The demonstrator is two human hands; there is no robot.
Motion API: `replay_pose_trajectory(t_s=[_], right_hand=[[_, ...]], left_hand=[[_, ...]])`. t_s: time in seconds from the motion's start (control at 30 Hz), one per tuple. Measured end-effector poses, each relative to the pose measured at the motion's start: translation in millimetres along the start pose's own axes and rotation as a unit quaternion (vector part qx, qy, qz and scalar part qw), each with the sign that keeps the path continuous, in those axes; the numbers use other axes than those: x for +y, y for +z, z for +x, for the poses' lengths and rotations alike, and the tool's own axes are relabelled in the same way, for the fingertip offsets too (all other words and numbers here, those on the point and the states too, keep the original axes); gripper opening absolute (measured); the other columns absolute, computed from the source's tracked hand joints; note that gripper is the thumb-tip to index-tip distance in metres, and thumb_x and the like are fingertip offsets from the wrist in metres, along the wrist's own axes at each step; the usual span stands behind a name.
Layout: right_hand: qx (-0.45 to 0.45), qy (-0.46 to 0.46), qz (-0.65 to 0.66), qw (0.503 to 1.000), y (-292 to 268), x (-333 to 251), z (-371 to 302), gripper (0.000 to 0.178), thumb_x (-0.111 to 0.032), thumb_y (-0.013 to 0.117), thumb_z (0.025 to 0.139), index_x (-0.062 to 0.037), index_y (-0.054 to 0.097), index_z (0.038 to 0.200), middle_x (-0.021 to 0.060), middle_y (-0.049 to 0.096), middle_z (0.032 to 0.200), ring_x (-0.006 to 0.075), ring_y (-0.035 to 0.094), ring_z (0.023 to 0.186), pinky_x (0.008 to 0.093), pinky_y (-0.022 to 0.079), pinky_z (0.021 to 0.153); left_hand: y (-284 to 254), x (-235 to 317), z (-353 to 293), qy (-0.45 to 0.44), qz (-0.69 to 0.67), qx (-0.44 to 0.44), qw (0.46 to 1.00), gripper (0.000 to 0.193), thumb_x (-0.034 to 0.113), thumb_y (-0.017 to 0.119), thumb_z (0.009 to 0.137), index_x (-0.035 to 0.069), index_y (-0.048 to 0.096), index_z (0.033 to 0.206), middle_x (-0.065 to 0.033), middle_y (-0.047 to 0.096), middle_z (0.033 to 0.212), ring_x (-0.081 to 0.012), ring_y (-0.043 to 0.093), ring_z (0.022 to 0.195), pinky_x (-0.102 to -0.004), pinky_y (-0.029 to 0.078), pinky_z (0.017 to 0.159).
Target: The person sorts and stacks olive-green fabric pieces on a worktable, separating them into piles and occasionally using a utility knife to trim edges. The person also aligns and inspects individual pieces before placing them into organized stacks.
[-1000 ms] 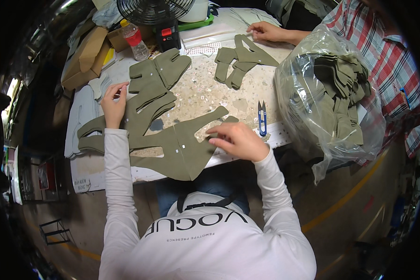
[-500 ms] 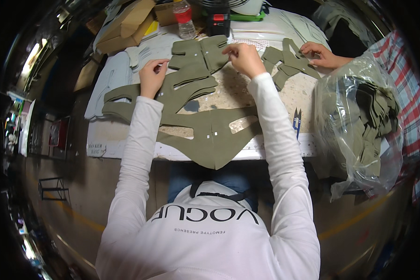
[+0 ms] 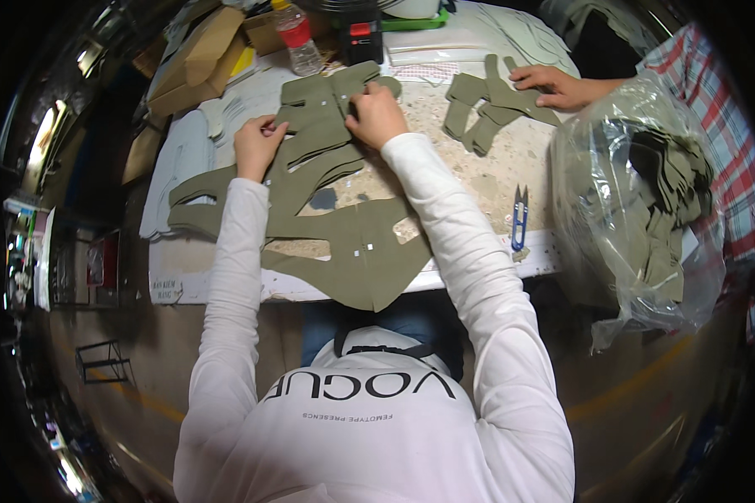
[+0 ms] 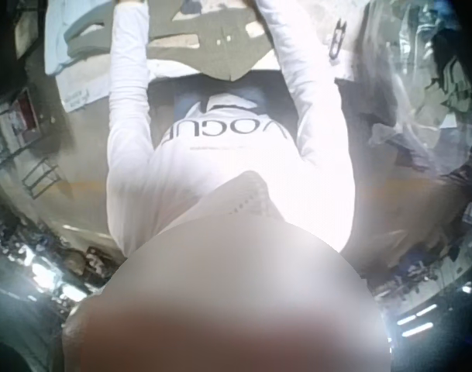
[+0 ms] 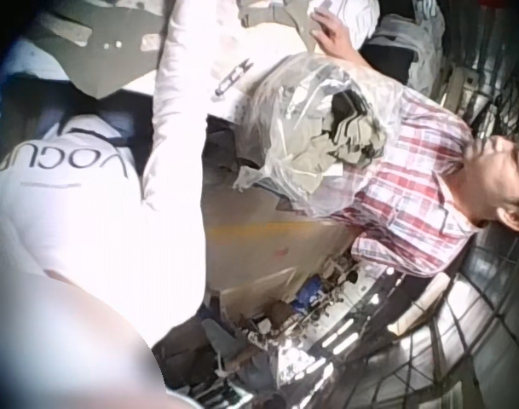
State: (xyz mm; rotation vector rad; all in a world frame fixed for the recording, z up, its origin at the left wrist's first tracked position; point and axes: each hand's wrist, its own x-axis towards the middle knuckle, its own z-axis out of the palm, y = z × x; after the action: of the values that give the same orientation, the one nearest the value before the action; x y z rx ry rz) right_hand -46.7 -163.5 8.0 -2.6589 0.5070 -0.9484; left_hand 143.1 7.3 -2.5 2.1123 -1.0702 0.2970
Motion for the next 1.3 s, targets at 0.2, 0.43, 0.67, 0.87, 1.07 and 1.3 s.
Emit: replay_pose_trajectory(t_s=[0.2, 0.43, 0.67, 0.87, 1.07, 1.3], right_hand=[[-0.06, 0.016, -0.107, 0.992, -3, -17, 0, 0.023, -0.018, 0.07, 0.073, -0.0012, 0.07, 0.089, 0.0216, 0.063, 0.094, 0.0377, 0.062, 0.09, 0.0438, 0.052, 0.083], [0.029, 0.051, -0.047, 0.997, 4, -10, -4, 0.016, -0.011, 0.066, 0.074, -0.0025, 0.07, 0.087, 0.0163, 0.063, 0.089, 0.0357, 0.063, 0.086, 0.0444, 0.053, 0.08], [0.087, 0.082, 0.017, 0.993, -27, -12, 2, 0.016, -0.017, 0.069, 0.078, -0.0073, 0.073, 0.091, 0.0114, 0.064, 0.088, 0.032, 0.064, 0.088, 0.0423, 0.054, 0.078], [0.17, 0.032, 0.162, 0.971, -124, -42, -29, 0.02, -0.018, 0.072, 0.078, -0.004, 0.073, 0.093, 0.0112, 0.068, 0.083, 0.0292, 0.066, 0.073, 0.0372, 0.052, 0.067], [-0.042, 0.193, 0.265, 0.944, -209, -53, -125, 0.015, -0.01, 0.074, 0.083, 0.0016, 0.071, 0.092, -0.0037, 0.06, 0.076, 0.0025, 0.051, 0.069, 0.019, 0.039, 0.054], [0.106, 0.126, 0.194, 0.967, -202, -57, -137, 0.022, 0.004, 0.067, 0.082, -0.0026, 0.074, 0.102, 0.0007, 0.065, 0.087, 0.0068, 0.057, 0.074, 0.0181, 0.04, 0.058]], left_hand=[[9, 6, 12, -0.066, -0.216, 0.003, 0.974, 0.024, 0.023, 0.071, 0.088, 0.004, 0.062, 0.098, -0.0092, 0.067, 0.081, -0.0166, 0.066, 0.067, -0.0307, 0.054, 0.066], [-14, -6, 24, -0.202, -0.576, 0.112, 0.784, 0.031, 0.015, 0.054, 0.1, 0.004, 0.043, 0.126, -0.0171, 0.058, 0.116, -0.0234, 0.066, 0.09, -0.0365, 0.059, 0.08], [-76, 1, 18, -0.125, -0.54, 0.111, 0.825, 0.026, 0.007, 0.056, 0.097, 0.0, 0.061, 0.122, -0.0085, 0.062, 0.12, -0.0164, 0.064, 0.099, -0.0312, 0.056, 0.084], [-142, 20, -56, -0.118, -0.493, 0.071, 0.859, 0.029, 0.011, 0.059, 0.097, -0.001, 0.062, 0.123, -0.0075, 0.063, 0.122, -0.0129, 0.063, 0.101, -0.0267, 0.052, 0.086], [-210, 35, -153, -0.238, -0.479, -0.107, 0.838, 0.032, 0.013, 0.059, 0.097, -0.003, 0.06, 0.125, -0.0098, 0.066, 0.115, -0.0115, 0.065, 0.095, -0.0226, 0.052, 0.079], [-190, 75, -172, -0.195, -0.421, -0.09, 0.881, 0.038, 0.002, 0.066, 0.089, -0.003, 0.059, 0.126, -0.0105, 0.065, 0.119, -0.0101, 0.065, 0.093, -0.0217, 0.054, 0.079]])
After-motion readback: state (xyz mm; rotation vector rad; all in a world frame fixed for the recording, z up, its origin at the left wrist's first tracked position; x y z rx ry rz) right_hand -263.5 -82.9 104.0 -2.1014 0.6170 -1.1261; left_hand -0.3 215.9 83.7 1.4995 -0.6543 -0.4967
